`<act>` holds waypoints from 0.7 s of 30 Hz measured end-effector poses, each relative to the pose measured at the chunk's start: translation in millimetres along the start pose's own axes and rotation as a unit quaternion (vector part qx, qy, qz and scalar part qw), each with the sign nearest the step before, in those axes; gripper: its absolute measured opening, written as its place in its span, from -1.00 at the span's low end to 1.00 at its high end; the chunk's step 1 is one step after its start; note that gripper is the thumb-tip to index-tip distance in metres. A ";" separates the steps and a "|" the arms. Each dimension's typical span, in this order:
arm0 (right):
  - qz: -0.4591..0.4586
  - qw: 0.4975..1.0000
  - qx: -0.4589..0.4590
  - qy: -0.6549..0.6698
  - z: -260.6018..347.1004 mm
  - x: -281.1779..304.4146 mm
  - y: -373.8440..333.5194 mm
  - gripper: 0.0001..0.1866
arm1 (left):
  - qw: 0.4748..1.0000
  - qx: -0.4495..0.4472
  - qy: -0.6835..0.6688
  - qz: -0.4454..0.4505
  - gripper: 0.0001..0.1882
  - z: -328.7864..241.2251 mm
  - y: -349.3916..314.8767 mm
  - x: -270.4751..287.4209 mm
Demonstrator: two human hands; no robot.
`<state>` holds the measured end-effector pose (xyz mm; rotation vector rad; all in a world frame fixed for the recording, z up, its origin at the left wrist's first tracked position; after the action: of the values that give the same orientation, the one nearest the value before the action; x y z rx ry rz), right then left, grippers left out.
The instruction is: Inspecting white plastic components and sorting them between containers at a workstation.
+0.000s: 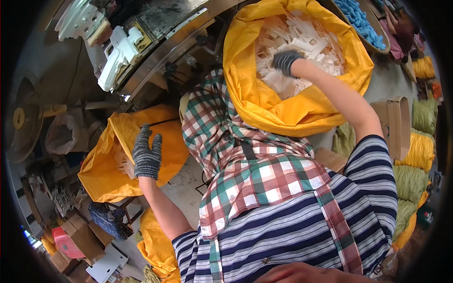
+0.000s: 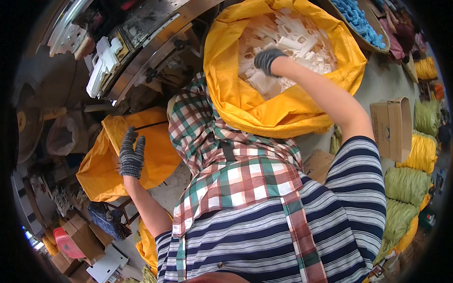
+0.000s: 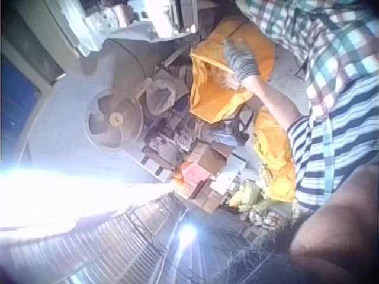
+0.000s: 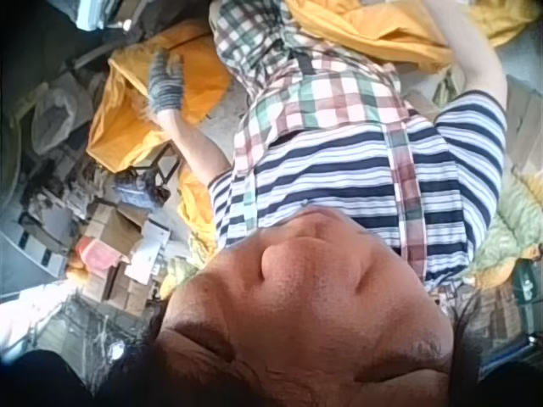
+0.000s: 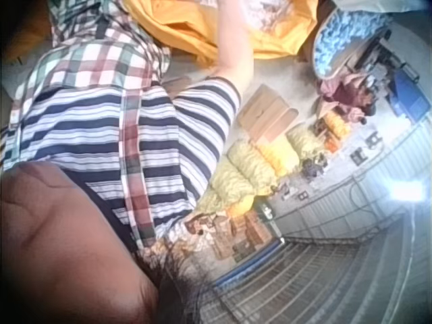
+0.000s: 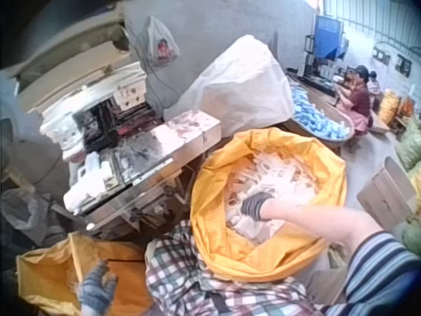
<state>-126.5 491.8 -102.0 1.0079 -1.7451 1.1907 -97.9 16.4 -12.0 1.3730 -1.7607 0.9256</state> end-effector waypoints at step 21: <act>-0.265 0.801 0.424 0.329 143.3 232.2 -203.2 -0.64 | 0.945 -0.236 0.046 -0.221 -0.62 -169.8 -1.6 41.8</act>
<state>-53.7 263.5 139.6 1.2396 -0.2862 1.6818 -86.7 143.3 107.8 1.2967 -1.3951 0.2909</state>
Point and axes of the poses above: each hand's wrist, its own y-axis towards the middle knuckle, its own x-axis out of the back of the hand, z = x × y, the point moved 10 cm from there along y, towards the middle knuckle, and after that the axes turned 1 degree about -x, right-handed, at the moved point
